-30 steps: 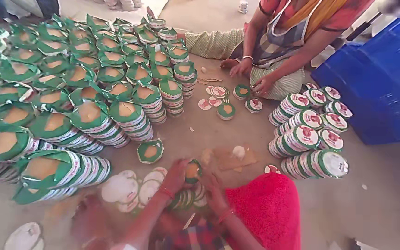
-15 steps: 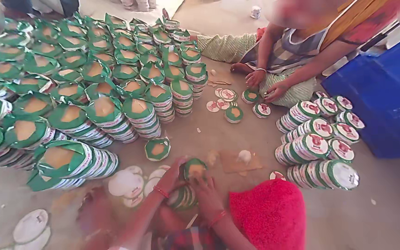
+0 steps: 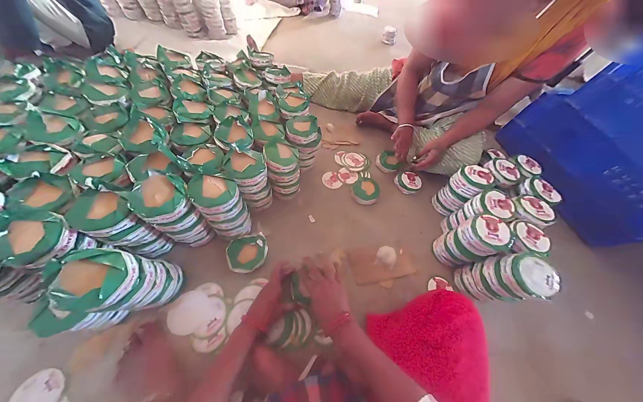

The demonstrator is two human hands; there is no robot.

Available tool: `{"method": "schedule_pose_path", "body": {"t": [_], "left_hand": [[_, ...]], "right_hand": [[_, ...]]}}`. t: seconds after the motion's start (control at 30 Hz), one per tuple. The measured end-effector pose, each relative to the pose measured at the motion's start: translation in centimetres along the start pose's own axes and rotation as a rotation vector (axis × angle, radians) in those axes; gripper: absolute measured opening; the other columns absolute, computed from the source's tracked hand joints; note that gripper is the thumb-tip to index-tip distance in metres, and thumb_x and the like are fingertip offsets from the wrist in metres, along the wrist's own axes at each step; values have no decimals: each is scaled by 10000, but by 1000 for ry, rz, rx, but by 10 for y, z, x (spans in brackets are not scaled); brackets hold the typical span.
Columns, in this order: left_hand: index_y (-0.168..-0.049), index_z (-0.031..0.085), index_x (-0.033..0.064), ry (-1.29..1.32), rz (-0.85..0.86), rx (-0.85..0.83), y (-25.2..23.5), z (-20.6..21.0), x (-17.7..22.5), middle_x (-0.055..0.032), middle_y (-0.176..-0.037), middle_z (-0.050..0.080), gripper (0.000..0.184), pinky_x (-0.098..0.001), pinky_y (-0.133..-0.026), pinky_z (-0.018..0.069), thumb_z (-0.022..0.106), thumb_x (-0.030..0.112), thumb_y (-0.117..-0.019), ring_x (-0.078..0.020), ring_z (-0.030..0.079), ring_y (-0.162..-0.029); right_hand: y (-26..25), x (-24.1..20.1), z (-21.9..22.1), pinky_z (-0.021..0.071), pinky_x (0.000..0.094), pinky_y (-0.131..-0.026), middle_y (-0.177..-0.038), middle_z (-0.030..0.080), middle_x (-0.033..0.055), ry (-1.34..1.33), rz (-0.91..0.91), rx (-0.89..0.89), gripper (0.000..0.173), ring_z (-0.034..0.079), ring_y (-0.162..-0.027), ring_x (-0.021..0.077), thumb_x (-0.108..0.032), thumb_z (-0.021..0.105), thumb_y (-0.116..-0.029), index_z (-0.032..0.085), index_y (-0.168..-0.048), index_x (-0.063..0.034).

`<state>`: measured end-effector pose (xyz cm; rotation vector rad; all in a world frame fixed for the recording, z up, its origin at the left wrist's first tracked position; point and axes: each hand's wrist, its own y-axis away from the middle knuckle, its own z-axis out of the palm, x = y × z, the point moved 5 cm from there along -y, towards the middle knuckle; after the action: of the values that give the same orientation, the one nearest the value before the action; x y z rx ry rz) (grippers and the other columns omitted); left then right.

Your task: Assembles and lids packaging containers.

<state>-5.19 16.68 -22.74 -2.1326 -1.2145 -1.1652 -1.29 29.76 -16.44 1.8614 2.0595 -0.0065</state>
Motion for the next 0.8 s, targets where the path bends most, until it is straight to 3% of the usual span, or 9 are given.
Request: {"method": "schedule_pose_path", "body": {"t": [0.1,0.23,0.33,0.5,0.6,0.73,0.8], "left_hand": [[-1551,159,-75,-5,-19,-6,0,1,-3,-203,-1414,578,1233,-467,-1091,475,950,149,-632,-311,582,-1308],[-1547,164,-76,10,-15,0,2,0,-4,-204,-1418,581,1232,-473,-1088,478,953,163,-631,-314,585,-1309],[-1547,163,-72,17,-34,-5,1,1,-4,-188,-1429,575,1230,-468,-1094,476,955,139,-629,-302,580,-1317],[-1533,205,-82,-29,24,9,2,1,-5,-200,-1400,596,1193,-496,-1068,491,952,172,-638,-334,596,-1293],[-1550,199,-64,-30,-5,-34,1,2,-6,-199,-1430,572,1176,-493,-1087,479,938,182,-669,-332,580,-1311],[-1560,202,-68,-53,21,-45,1,0,0,-205,-1447,558,1166,-485,-1109,462,930,190,-686,-333,559,-1335],[-1560,262,-56,-113,6,-69,2,-10,4,-205,-1455,549,1099,-482,-1132,434,914,222,-721,-344,536,-1350]], "right_hand": [[-9,-5,3,132,696,-1207,-1673,318,30,30,-59,-84,598,167,-1570,373,30,559,-949,538,-1498,-205],[-10,-1,-9,154,682,-1211,-1637,390,46,-10,1,53,523,242,-1553,362,26,569,-936,628,-1416,-174],[-6,11,-3,90,697,-1215,-1681,299,34,22,72,-68,615,137,-1576,377,96,525,-927,562,-1478,-175],[6,24,-16,137,673,-1219,-1638,387,47,-15,125,32,562,214,-1559,373,58,543,-928,624,-1423,-197],[5,35,-10,94,663,-1231,-1677,308,20,-3,160,-61,562,126,-1580,360,45,523,-947,597,-1447,-200],[12,44,-14,214,644,-1216,-1590,458,74,-50,185,78,474,268,-1537,383,-13,566,-945,662,-1371,-199],[15,50,-12,199,641,-1220,-1610,433,55,-60,209,51,443,245,-1547,373,-79,550,-979,648,-1391,-209]]}}
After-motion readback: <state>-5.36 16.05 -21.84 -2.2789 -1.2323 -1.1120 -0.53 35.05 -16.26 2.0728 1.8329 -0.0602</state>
